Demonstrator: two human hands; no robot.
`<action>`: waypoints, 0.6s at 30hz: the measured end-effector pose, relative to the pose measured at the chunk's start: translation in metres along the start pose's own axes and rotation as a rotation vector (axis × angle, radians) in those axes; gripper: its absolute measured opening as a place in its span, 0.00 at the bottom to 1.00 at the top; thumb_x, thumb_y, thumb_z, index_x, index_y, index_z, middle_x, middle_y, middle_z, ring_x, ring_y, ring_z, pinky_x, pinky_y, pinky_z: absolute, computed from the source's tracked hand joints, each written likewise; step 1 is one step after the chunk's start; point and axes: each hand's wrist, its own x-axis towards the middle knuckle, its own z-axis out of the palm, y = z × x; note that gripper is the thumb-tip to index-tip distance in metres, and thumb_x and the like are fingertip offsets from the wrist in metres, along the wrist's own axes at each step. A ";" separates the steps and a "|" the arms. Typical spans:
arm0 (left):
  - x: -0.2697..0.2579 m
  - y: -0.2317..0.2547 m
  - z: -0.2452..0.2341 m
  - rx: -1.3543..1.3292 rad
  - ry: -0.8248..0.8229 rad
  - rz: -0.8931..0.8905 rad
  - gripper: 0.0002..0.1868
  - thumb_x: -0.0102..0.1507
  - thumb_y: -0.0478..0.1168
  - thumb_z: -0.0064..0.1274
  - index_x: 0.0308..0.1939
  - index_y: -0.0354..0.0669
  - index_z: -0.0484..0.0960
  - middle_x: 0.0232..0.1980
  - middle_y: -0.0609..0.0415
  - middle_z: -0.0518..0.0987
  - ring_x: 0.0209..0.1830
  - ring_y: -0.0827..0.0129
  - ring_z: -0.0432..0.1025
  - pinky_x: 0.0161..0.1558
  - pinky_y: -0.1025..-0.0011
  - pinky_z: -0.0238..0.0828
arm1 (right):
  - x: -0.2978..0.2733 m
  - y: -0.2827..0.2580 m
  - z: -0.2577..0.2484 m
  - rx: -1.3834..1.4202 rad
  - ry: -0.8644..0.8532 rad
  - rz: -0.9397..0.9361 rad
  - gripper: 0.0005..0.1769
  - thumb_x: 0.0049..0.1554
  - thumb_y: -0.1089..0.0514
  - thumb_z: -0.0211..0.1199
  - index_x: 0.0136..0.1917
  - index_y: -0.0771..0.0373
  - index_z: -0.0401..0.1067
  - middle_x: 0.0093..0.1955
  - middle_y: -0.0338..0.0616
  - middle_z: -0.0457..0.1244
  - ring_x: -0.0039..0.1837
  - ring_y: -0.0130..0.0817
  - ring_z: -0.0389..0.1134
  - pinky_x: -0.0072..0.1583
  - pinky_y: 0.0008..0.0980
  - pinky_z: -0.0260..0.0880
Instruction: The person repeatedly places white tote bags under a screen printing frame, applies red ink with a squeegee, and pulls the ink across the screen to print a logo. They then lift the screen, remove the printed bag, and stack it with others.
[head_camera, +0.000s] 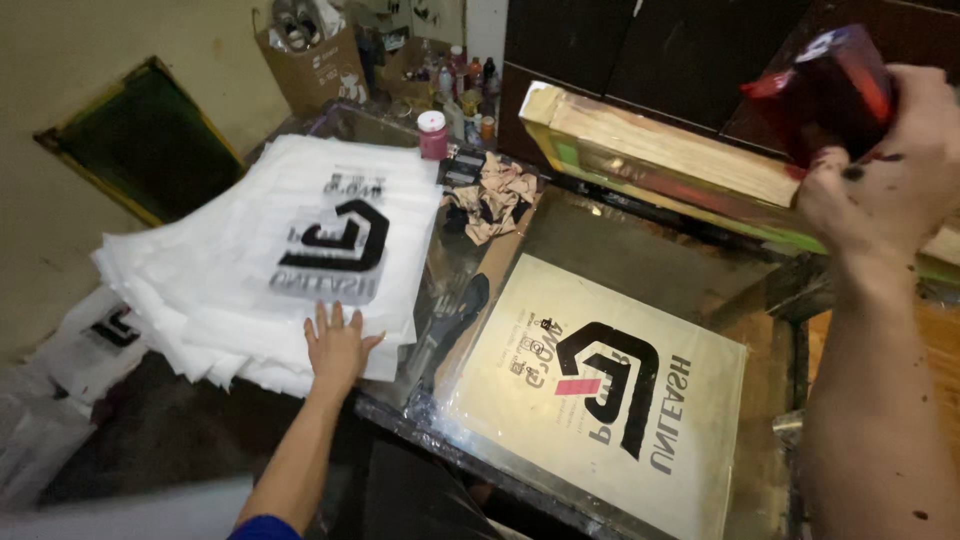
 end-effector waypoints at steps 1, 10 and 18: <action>0.002 0.004 0.002 0.068 0.033 0.036 0.38 0.69 0.75 0.38 0.74 0.58 0.72 0.89 0.43 0.53 0.91 0.40 0.38 0.83 0.38 0.35 | -0.001 0.003 0.003 -0.081 0.035 -0.029 0.33 0.50 0.65 0.63 0.70 0.71 0.75 0.59 0.55 0.66 0.55 0.57 0.66 0.55 0.49 0.64; -0.087 0.184 -0.052 -0.521 -0.116 0.618 0.25 0.73 0.64 0.42 0.56 0.52 0.82 0.56 0.51 0.80 0.54 0.53 0.74 0.53 0.52 0.68 | -0.001 0.024 0.006 -0.167 0.076 -0.090 0.31 0.46 0.62 0.63 0.64 0.70 0.75 0.55 0.58 0.67 0.53 0.61 0.67 0.54 0.52 0.65; -0.121 0.169 0.065 -0.216 -0.323 0.437 0.54 0.67 0.81 0.41 0.89 0.65 0.43 0.92 0.44 0.31 0.90 0.35 0.24 0.80 0.30 0.33 | -0.007 0.042 0.025 -0.304 0.050 0.105 0.21 0.42 0.57 0.67 0.40 0.59 0.55 0.41 0.45 0.56 0.44 0.46 0.57 0.46 0.52 0.53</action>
